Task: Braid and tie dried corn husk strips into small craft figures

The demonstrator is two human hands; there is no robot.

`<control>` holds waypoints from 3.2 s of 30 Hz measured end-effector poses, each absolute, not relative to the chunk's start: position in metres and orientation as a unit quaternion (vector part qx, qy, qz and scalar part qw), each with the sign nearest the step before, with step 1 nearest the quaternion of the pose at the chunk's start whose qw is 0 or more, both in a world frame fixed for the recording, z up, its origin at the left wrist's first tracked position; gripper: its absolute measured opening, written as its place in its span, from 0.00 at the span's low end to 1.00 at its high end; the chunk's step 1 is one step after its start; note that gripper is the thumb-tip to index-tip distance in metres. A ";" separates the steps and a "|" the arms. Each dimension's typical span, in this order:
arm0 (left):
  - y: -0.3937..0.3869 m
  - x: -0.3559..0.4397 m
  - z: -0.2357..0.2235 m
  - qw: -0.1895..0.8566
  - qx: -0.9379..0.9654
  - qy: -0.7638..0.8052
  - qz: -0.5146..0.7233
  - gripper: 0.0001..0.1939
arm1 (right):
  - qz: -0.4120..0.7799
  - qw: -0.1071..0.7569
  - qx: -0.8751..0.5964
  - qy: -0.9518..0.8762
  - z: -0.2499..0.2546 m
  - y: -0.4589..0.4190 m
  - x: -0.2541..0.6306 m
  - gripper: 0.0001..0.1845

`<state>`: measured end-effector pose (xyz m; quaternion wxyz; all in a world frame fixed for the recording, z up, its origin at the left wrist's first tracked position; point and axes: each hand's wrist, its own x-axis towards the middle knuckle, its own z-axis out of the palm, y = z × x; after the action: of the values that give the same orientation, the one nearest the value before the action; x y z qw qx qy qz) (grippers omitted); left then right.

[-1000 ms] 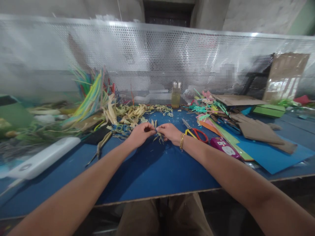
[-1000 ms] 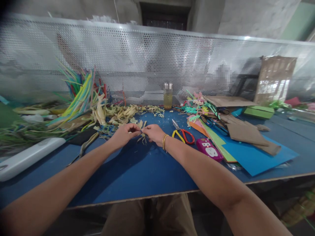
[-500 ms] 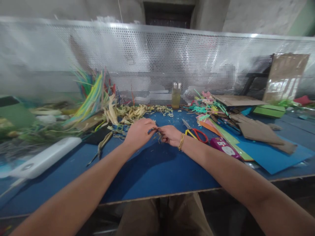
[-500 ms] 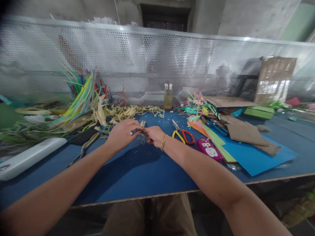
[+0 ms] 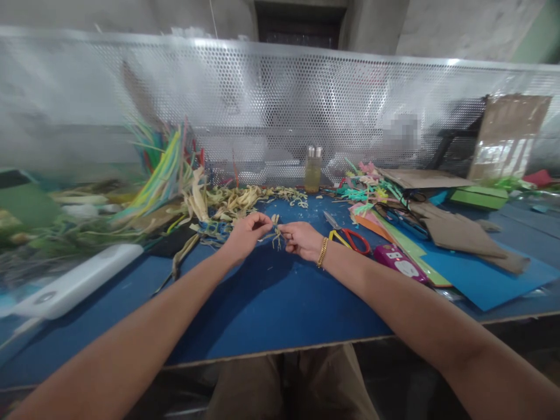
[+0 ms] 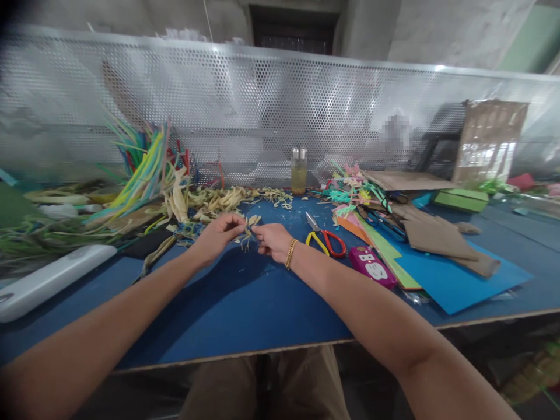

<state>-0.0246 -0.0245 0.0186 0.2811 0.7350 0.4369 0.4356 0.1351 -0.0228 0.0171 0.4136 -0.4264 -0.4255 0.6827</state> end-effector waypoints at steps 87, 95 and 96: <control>-0.032 -0.027 0.037 0.033 0.854 0.370 0.365 0.08 | 0.725 0.409 -0.393 -0.390 0.022 -0.027 0.133 0.12; -0.024 -0.024 0.019 0.306 0.742 0.399 0.443 0.09 | 0.708 0.393 -0.391 -0.438 0.024 -0.030 0.134 0.13; -0.024 -0.024 0.019 0.320 0.735 0.396 0.447 0.09 | 0.708 0.392 -0.390 -0.440 0.024 -0.030 0.134 0.12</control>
<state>-0.0239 -0.0244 0.0187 0.3202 0.7354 0.3963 0.4468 0.1340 -0.0304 0.0241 0.3922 -0.3898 -0.4396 0.7078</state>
